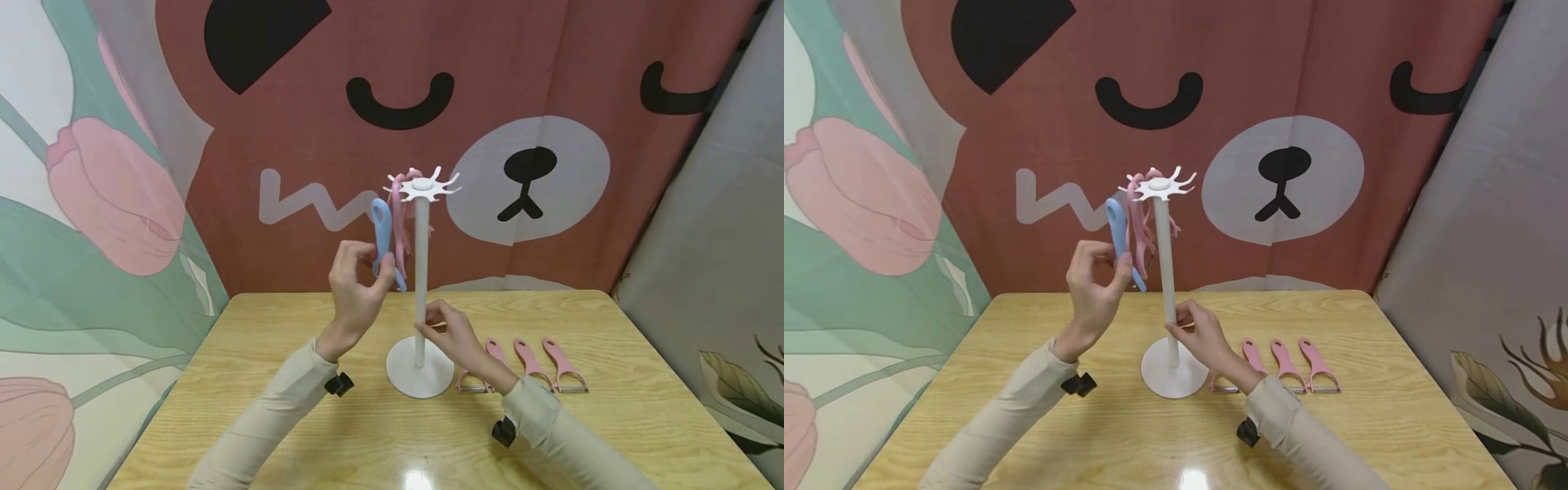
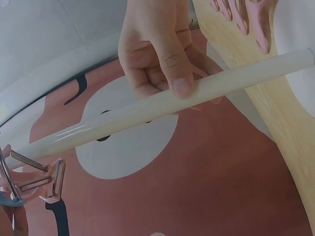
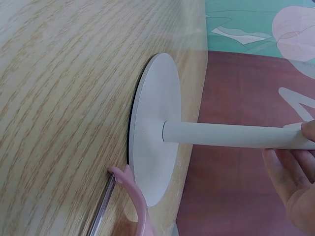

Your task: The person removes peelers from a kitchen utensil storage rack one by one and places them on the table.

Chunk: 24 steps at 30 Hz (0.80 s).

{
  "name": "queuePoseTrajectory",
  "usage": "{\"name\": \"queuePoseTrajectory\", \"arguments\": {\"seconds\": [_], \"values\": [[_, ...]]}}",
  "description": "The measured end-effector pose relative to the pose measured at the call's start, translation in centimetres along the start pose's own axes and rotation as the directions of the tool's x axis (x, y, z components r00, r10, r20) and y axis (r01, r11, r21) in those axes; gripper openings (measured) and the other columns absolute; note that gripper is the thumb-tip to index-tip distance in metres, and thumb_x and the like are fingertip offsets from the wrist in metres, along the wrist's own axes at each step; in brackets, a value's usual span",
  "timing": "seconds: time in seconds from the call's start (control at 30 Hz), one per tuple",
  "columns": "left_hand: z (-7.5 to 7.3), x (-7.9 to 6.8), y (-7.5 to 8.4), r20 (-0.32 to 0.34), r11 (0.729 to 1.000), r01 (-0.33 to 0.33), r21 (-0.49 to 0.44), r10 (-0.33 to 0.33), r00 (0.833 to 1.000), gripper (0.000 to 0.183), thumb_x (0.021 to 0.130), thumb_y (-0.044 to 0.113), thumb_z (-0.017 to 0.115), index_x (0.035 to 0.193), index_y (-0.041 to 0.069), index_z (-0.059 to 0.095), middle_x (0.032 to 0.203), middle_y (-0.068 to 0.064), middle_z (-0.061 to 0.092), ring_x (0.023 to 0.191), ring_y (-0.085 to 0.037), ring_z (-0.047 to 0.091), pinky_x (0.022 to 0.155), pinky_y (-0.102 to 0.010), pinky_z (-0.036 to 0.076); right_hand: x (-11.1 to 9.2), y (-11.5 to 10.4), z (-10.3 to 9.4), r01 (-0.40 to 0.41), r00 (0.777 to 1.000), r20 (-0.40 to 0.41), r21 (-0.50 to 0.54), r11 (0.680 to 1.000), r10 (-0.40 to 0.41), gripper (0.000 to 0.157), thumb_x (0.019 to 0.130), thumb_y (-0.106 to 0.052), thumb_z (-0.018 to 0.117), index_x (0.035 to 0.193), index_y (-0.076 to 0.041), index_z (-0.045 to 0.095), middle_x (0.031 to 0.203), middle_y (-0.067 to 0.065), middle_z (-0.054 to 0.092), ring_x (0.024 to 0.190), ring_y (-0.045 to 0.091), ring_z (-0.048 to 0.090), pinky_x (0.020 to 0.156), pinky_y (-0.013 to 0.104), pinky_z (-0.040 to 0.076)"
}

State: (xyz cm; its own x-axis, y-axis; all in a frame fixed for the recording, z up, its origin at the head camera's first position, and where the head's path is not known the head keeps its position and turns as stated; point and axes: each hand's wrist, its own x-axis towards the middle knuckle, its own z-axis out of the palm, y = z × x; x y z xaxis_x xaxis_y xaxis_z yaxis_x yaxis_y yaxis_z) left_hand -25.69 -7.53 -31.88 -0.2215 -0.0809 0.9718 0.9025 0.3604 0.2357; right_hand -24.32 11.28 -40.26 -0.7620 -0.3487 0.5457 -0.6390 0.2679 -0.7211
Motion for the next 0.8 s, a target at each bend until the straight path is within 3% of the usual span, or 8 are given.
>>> {"name": "queuePoseTrajectory", "arguments": {"seconds": [0.37, 0.57, 0.8], "values": [[-0.5, -0.5, -0.5, -0.026, 1.000, 0.019, 0.010, -0.018, 0.999, 0.016, 0.089, 0.013, 0.064, 0.090, -0.002, 0.060, 0.084, -0.012, 0.055, 0.071, -0.027, 0.055, 0.065, -0.031, 0.048, -0.1, -0.1, -0.1, -0.002, 1.000, -0.003, -0.001, 1.000, 0.002, 0.021, 0.088, 0.009, 0.068, 0.106, 0.012, 0.058, 0.091, 0.023, 0.066, 0.083, 0.040, 0.068, 0.071, 0.037, 0.059], [-0.9, -0.8, -0.9, -0.027, 0.998, 0.011, 0.058, -0.010, 1.000, 0.017, 0.089, 0.015, 0.064, 0.090, -0.002, 0.060, 0.083, -0.013, 0.054, 0.068, -0.026, 0.055, 0.060, -0.036, 0.048, 0.0, 0.2, 0.0, 0.015, 1.000, -0.001, -0.002, 1.000, -0.015, 0.021, 0.088, 0.010, 0.068, 0.106, 0.011, 0.057, 0.090, 0.023, 0.065, 0.083, 0.040, 0.067, 0.071, 0.036, 0.059], [-1.0, -1.2, -1.4, -0.035, 0.998, 0.026, 0.050, -0.025, 0.999, 0.014, 0.089, 0.011, 0.065, 0.091, -0.002, 0.060, 0.083, -0.013, 0.056, 0.067, -0.029, 0.055, 0.059, -0.039, 0.049, 0.1, 0.2, -0.1, 0.002, 1.000, 0.006, 0.016, 1.000, -0.002, 0.021, 0.089, 0.009, 0.068, 0.106, 0.011, 0.057, 0.092, 0.023, 0.065, 0.085, 0.040, 0.067, 0.072, 0.036, 0.059]]}}
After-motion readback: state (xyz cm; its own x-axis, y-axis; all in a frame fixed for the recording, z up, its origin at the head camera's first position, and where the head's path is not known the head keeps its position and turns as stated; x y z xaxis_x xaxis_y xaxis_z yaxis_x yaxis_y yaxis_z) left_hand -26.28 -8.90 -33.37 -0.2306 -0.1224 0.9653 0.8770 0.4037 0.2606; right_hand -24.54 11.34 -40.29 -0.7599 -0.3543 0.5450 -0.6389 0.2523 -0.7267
